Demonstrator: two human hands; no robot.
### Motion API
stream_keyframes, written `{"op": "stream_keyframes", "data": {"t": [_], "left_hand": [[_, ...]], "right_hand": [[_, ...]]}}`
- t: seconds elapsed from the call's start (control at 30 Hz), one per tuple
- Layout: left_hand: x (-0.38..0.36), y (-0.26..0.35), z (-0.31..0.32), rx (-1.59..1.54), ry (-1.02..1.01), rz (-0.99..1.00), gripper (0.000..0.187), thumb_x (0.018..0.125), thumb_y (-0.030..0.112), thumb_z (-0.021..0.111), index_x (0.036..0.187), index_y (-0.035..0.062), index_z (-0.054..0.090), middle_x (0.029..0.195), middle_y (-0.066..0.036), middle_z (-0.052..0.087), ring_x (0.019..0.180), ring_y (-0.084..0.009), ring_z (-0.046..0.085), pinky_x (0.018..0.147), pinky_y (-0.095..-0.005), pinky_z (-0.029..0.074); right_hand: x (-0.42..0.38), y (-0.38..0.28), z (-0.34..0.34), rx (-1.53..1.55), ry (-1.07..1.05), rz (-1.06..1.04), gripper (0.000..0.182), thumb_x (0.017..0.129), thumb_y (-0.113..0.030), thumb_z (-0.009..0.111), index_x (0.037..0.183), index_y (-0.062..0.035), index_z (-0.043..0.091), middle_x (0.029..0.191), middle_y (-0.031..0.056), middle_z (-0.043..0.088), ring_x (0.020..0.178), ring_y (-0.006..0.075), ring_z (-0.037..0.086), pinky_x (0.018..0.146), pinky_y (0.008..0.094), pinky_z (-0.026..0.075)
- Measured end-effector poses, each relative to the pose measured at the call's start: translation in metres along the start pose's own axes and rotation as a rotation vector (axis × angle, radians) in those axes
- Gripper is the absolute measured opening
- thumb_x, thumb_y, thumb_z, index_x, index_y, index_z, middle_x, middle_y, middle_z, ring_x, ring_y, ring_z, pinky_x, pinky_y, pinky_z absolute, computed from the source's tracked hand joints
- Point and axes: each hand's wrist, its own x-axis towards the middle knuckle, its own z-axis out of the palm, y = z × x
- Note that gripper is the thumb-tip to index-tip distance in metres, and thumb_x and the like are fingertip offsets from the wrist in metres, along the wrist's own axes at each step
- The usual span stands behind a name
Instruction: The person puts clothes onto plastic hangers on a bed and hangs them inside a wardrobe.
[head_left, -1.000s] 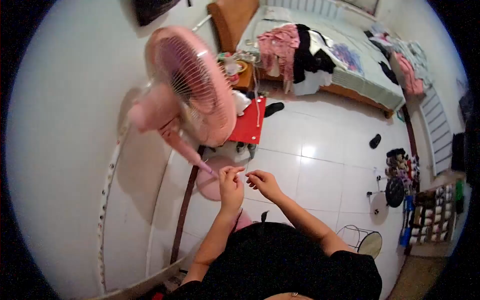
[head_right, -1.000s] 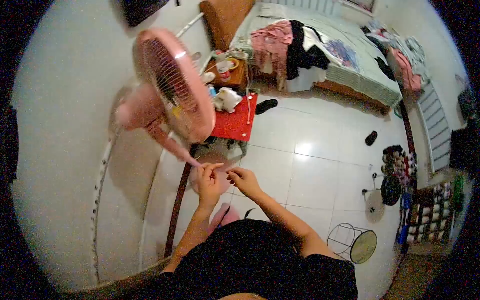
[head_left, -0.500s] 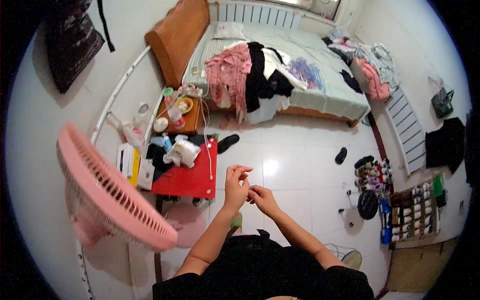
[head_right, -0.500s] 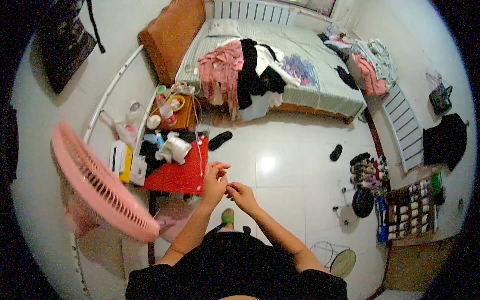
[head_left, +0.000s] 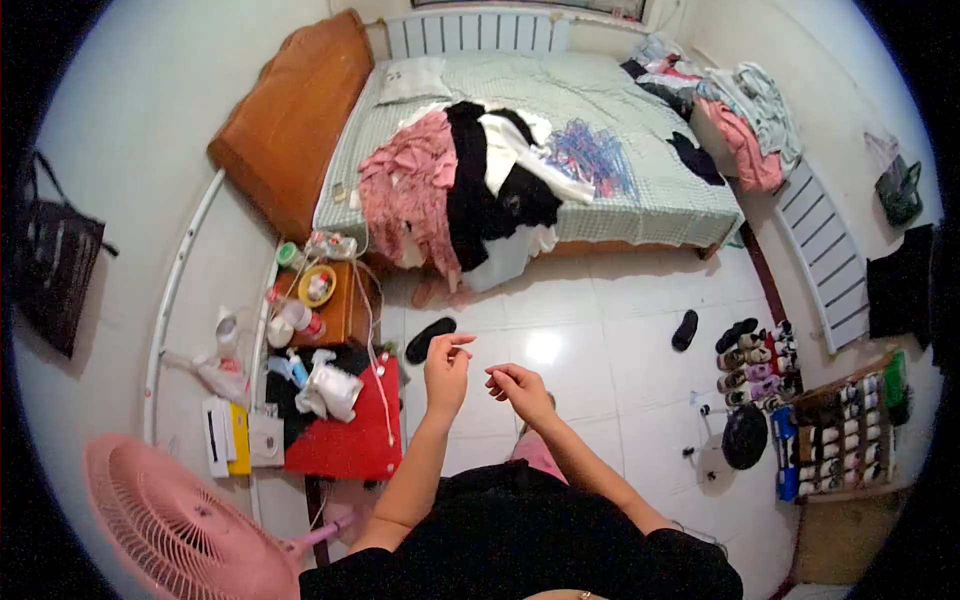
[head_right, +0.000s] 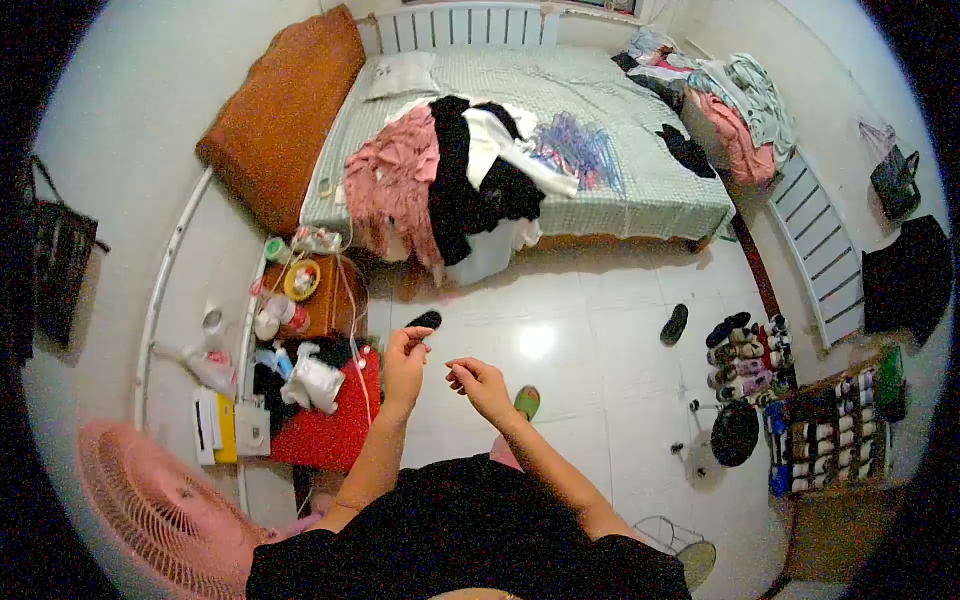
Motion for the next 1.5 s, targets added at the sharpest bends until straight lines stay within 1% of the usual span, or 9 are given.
{"op": "stream_keyframes", "data": {"t": [0.3, 0.53, 0.8, 0.97, 1.2, 1.23, 1.3, 1.33, 1.5], "left_hand": [[0.147, 0.020, 0.172, 0.068, -0.149, 0.025, 0.019, 0.081, 0.001, 0.050, 0.098, 0.0010, 0.058, 0.092, -0.004, 0.051, 0.075, -0.0109, 0.052, 0.068, -0.0236, 0.043], [0.235, 0.001, 0.235, 0.159, -0.088, 0.026, 0.019, 0.081, 0.001, 0.051, 0.096, 0.0062, 0.062, 0.080, -0.005, 0.051, 0.067, -0.0117, 0.051, 0.062, -0.0242, 0.043], [0.385, -0.080, 0.244, 0.247, 0.008, -0.046, 0.029, 0.074, -0.004, 0.050, 0.100, 0.0055, 0.059, 0.085, -0.003, 0.048, 0.072, -0.0105, 0.046, 0.064, -0.0230, 0.040], [0.545, -0.132, 0.230, -0.006, 0.190, -0.366, 0.030, 0.073, -0.002, 0.053, 0.101, 0.0058, 0.061, 0.092, -0.005, 0.056, 0.080, -0.0143, 0.055, 0.073, -0.0260, 0.044], [0.783, -0.335, 0.172, 0.038, 0.353, -0.290, 0.033, 0.071, 0.006, 0.064, 0.103, 0.0057, 0.061, 0.095, -0.013, 0.060, 0.089, -0.0233, 0.057, 0.081, -0.0312, 0.044], [0.809, -0.335, 0.160, 0.002, 0.328, -0.381, 0.034, 0.070, 0.007, 0.066, 0.103, 0.0057, 0.061, 0.094, -0.013, 0.059, 0.088, -0.0242, 0.057, 0.080, -0.0318, 0.044], [0.837, -0.327, 0.149, 0.212, 0.315, -0.229, 0.034, 0.072, 0.009, 0.066, 0.106, 0.0078, 0.061, 0.090, -0.011, 0.060, 0.079, -0.0213, 0.058, 0.072, -0.0298, 0.046], [0.853, -0.334, 0.146, -0.240, 0.273, -0.471, 0.032, 0.076, 0.011, 0.064, 0.108, 0.0098, 0.061, 0.080, -0.007, 0.061, 0.068, -0.0164, 0.058, 0.060, -0.0258, 0.046], [0.890, -0.337, 0.136, -0.541, 0.279, -0.703, 0.028, 0.085, 0.020, 0.057, 0.110, 0.0061, 0.060, 0.073, -0.003, 0.061, 0.060, -0.0117, 0.056, 0.054, -0.0230, 0.045]], "right_hand": [[0.137, -0.085, -0.174, -0.106, 0.018, -0.033, 0.023, 0.090, -0.018, 0.049, 0.101, -0.0021, 0.061, 0.081, 0.0063, 0.064, 0.070, 0.0110, 0.059, 0.063, 0.0240, 0.048], [0.217, -0.101, -0.238, 0.036, 0.108, -0.016, 0.022, 0.090, -0.016, 0.049, 0.100, -0.0006, 0.061, 0.080, 0.0064, 0.063, 0.068, 0.0107, 0.057, 0.062, 0.0230, 0.047], [0.331, -0.095, -0.282, 0.003, 0.171, 0.031, 0.022, 0.089, -0.016, 0.049, 0.100, -0.0001, 0.060, 0.079, 0.0066, 0.062, 0.067, 0.0110, 0.057, 0.060, 0.0236, 0.047], [0.454, -0.103, -0.298, -0.028, 0.257, 0.091, 0.023, 0.089, -0.017, 0.050, 0.100, -0.0004, 0.060, 0.079, 0.0067, 0.063, 0.068, 0.0116, 0.058, 0.059, 0.0234, 0.047], [0.631, -0.156, -0.271, -0.129, 0.051, 0.194, 0.022, 0.090, -0.017, 0.050, 0.102, -0.0019, 0.060, 0.082, 0.0049, 0.063, 0.071, 0.0100, 0.058, 0.062, 0.0232, 0.046], [0.650, -0.162, -0.268, -0.129, 0.016, 0.200, 0.022, 0.090, -0.017, 0.050, 0.103, -0.0020, 0.060, 0.083, 0.0047, 0.063, 0.071, 0.0096, 0.057, 0.062, 0.0228, 0.046], [0.681, -0.170, -0.263, -0.118, 0.022, 0.239, 0.022, 0.090, -0.017, 0.050, 0.103, -0.0020, 0.059, 0.083, 0.0047, 0.063, 0.071, 0.0093, 0.057, 0.063, 0.0225, 0.046], [0.695, -0.173, -0.263, -0.101, 0.029, 0.264, 0.022, 0.090, -0.017, 0.050, 0.104, -0.0021, 0.059, 0.084, 0.0047, 0.063, 0.071, 0.0091, 0.057, 0.063, 0.0221, 0.046], [0.726, -0.168, -0.270, -0.085, 0.037, 0.377, 0.023, 0.090, -0.017, 0.051, 0.105, -0.0015, 0.058, 0.085, 0.0051, 0.063, 0.071, 0.0094, 0.057, 0.063, 0.0223, 0.046]]}}
